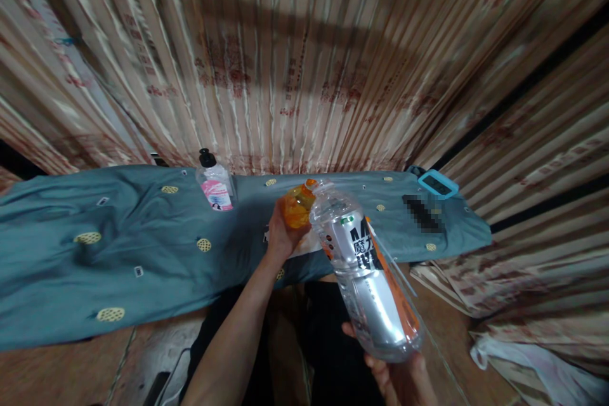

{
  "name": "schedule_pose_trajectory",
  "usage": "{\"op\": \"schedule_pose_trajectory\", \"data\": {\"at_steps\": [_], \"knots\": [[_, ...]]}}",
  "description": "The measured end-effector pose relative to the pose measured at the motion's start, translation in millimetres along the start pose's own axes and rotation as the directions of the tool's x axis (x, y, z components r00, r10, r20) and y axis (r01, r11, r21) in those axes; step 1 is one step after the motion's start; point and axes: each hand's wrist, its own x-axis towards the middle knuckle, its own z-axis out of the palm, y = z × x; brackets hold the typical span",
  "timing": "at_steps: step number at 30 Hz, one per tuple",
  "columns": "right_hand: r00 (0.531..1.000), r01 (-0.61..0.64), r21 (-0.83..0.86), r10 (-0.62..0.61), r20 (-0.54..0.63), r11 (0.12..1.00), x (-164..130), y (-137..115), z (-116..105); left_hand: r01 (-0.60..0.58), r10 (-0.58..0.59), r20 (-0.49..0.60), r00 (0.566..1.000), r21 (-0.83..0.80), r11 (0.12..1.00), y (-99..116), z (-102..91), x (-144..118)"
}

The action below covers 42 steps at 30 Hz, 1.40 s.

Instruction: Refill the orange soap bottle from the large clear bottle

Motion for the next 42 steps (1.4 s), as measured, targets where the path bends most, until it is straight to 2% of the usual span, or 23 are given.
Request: {"op": "schedule_pose_trajectory", "data": {"at_steps": [5,17,24,31,42], "knots": [[0.999,0.034,-0.001,-0.034,-0.004,0.999,-3,0,4,0.018,-0.019,-0.026,0.999,-0.029,0.999,1,2.2,0],[0.999,0.012,0.009,-0.011,-0.034,1.000,-2,0,3,-0.004,0.002,-0.035,0.999,-0.070,0.998,-7,6.6,1],[0.997,0.071,-0.051,-0.071,-0.001,0.996,-5,-1,4,-0.015,0.014,-0.033,0.999,-0.031,0.999,-11,5.7,1],[0.999,0.038,-0.052,-0.038,-0.001,0.998,-5,-6,9,0.007,-0.008,-0.047,0.999,-0.040,0.999,-5,4.9,1],[1.000,0.005,-0.073,-0.006,-0.020,0.997,-4,-6,4,0.023,-0.024,-0.026,0.999,-0.032,0.999,-4,3.9,1]]}}
